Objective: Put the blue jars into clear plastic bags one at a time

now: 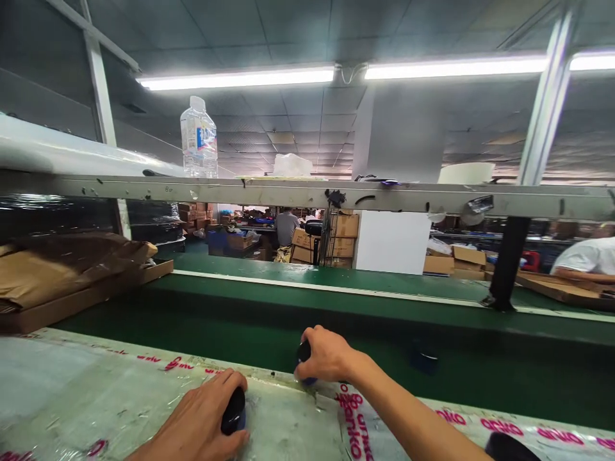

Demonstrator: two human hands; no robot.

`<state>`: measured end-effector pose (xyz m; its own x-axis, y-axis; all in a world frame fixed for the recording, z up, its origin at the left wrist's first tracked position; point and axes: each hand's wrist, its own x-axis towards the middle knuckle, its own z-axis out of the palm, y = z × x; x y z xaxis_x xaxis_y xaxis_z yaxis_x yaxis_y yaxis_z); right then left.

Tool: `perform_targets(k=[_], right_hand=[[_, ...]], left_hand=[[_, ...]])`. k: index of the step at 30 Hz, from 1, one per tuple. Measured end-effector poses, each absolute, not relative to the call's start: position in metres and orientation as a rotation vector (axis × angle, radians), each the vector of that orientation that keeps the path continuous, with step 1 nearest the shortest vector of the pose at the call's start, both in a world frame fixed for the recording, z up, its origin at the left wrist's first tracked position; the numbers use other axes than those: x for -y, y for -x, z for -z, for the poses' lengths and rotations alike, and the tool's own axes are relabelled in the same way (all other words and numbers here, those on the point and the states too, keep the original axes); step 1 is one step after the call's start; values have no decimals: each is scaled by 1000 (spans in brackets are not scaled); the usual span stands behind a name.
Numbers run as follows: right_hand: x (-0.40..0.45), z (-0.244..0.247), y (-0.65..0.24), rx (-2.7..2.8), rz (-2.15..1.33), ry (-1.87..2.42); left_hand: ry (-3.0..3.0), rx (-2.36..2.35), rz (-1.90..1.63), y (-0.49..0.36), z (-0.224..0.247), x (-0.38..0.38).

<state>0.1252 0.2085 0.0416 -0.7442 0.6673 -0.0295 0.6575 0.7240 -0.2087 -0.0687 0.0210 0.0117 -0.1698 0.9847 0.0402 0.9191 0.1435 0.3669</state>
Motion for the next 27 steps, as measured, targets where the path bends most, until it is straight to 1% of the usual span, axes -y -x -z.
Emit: perform_targets(k=[4, 8, 13, 19, 27], right_hand=[[-161, -40, -109, 2965, -346, 939], [-142, -34, -101, 2986, -359, 909], [-140, -37, -107, 3026, -591, 817], [-142, -32, -119, 2964, -756, 898], [-141, -27, -119, 2871, -832, 1035]], left_hand=[[-1894, -2008, -545, 81, -10, -15], [-1819, -2058, -610, 85, -7, -9], [-1840, -2047, -630, 85, 1, -6], [-1869, -2090, -654, 81, 5, -9], [-1835, -2072, -607, 71, -2, -6]])
